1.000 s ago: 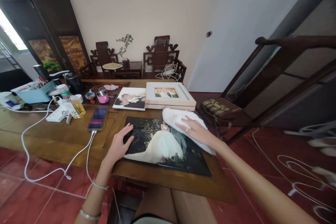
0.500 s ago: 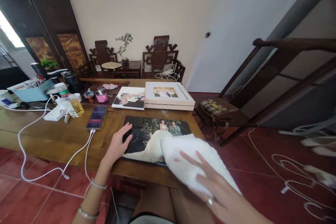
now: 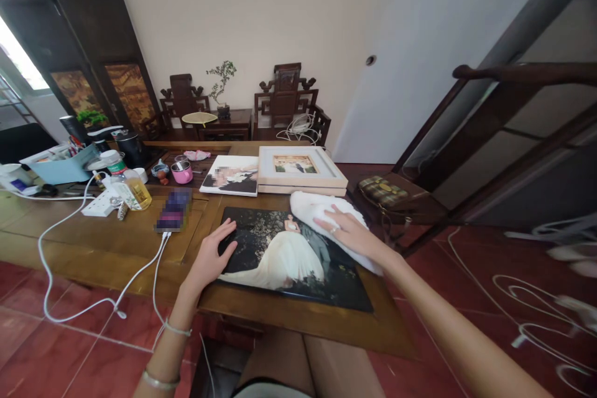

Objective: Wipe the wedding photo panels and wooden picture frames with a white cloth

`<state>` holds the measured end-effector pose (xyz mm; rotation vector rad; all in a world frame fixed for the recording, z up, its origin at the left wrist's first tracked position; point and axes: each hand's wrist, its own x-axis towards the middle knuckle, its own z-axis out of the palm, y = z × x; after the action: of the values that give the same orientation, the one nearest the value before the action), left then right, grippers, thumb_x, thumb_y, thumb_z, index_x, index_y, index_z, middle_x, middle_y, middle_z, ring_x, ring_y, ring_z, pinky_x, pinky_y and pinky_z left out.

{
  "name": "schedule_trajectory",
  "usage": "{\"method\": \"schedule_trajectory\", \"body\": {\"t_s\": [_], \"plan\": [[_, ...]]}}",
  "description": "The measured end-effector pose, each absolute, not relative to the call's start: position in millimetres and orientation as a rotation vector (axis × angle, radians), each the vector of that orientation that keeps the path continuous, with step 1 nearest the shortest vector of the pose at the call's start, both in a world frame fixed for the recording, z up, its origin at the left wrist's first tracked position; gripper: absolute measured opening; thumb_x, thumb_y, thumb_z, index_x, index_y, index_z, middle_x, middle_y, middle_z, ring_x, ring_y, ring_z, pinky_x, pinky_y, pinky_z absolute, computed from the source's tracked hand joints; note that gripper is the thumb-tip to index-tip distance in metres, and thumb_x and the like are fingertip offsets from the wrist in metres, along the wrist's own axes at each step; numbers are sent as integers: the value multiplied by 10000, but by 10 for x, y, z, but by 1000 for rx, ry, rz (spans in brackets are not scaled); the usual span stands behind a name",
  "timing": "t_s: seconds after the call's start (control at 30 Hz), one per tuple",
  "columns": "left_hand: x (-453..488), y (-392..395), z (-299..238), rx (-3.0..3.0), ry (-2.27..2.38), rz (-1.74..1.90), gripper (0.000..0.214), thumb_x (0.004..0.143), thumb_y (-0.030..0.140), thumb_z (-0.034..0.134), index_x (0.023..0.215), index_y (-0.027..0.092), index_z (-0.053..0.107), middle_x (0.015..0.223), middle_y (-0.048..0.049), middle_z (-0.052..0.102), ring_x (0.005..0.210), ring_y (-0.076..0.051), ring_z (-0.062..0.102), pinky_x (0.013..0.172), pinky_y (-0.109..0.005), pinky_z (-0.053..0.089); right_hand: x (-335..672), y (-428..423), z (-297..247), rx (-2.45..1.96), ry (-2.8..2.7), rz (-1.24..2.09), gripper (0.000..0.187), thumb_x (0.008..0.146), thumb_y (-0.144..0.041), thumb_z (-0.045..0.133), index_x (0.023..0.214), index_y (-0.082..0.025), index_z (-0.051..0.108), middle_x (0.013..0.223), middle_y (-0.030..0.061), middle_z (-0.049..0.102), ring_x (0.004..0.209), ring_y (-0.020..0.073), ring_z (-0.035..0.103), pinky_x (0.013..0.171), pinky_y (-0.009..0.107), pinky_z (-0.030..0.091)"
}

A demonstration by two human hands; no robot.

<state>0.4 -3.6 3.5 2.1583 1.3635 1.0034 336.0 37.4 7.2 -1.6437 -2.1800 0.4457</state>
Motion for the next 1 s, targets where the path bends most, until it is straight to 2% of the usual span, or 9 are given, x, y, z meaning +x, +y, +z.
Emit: {"method": "schedule_trajectory", "body": {"t_s": [0.1, 0.2, 0.27, 0.4, 0.5, 0.57, 0.73, 0.87, 1.0], "plan": [[7, -26, 35, 2145, 1372, 1012, 384, 848, 271, 492, 1218, 180, 545, 1312, -74, 518, 1267, -193, 420, 1074, -384, 329, 3321, 478, 104, -1653, -2163, 384, 403, 884, -447, 332, 1039, -201, 612, 1278, 92, 543, 1294, 323, 314, 1043, 493, 291], [7, -14, 25, 2137, 1375, 1027, 377, 848, 269, 491, 1210, 183, 551, 1303, -71, 527, 1264, -194, 424, 1070, -385, 335, 3215, 230, 124, -1531, -2259, 274, 317, 888, -362, 334, 957, -216, 606, 1238, 86, 575, 1300, 313, 309, 1040, 537, 277], [5, -8, 18, 2136, 1376, 1031, 375, 848, 270, 491, 1206, 181, 554, 1301, -73, 529, 1261, -195, 427, 1069, -385, 337, 3132, -95, 117, -1447, -2336, 199, 267, 881, -304, 344, 867, -212, 595, 1288, 98, 531, 1320, 304, 268, 1035, 565, 267], [1, -2, 15, 2140, 1379, 1027, 368, 848, 273, 489, 1196, 178, 561, 1294, -79, 535, 1259, -200, 430, 1068, -389, 339, 2983, -860, 95, -1324, -2445, 123, 163, 823, -203, 422, 736, -188, 559, 1455, 105, 294, 1359, 316, 103, 1042, 598, 223], [-2, -5, 19, 2160, 1371, 1022, 365, 850, 270, 483, 1194, 176, 561, 1293, -85, 535, 1259, -203, 431, 1068, -402, 337, 2923, -1234, 110, -1109, -2602, 162, 125, 752, -127, 458, 691, -195, 543, 1442, 63, 329, 1361, 300, 119, 1077, 604, 116], [-5, -8, 20, 2177, 1357, 1019, 366, 851, 267, 480, 1196, 176, 558, 1296, -87, 532, 1259, -204, 431, 1068, -409, 336, 2919, -1286, 135, -1087, -2633, 200, 134, 744, -114, 457, 701, -200, 550, 1438, 45, 337, 1359, 284, 146, 1090, 582, 118], [-14, -14, 14, 2208, 1326, 1020, 371, 854, 271, 476, 1208, 185, 549, 1302, -81, 527, 1265, -203, 423, 1069, -409, 337, 2979, -785, 205, -1298, -2520, 252, 189, 848, -233, 415, 782, -199, 589, 1452, 68, 302, 1348, 297, 178, 1061, 547, 249], [-10, -16, 15, 2205, 1321, 1019, 371, 856, 272, 478, 1212, 196, 547, 1308, -72, 523, 1271, -203, 414, 1071, -402, 335, 3034, -94, 209, -1339, -2465, 250, 267, 883, -302, 351, 900, -217, 604, 1377, 65, 436, 1304, 290, 310, 1054, 523, 271], [-5, -19, 23, 2175, 1335, 1018, 374, 854, 270, 483, 1214, 191, 546, 1315, -72, 516, 1274, -200, 411, 1075, -396, 330, 3059, 389, 148, -1446, -2391, 206, 285, 873, -289, 341, 991, -237, 595, 1186, 53, 611, 1230, 276, 431, 1067, 490, 257]]}}
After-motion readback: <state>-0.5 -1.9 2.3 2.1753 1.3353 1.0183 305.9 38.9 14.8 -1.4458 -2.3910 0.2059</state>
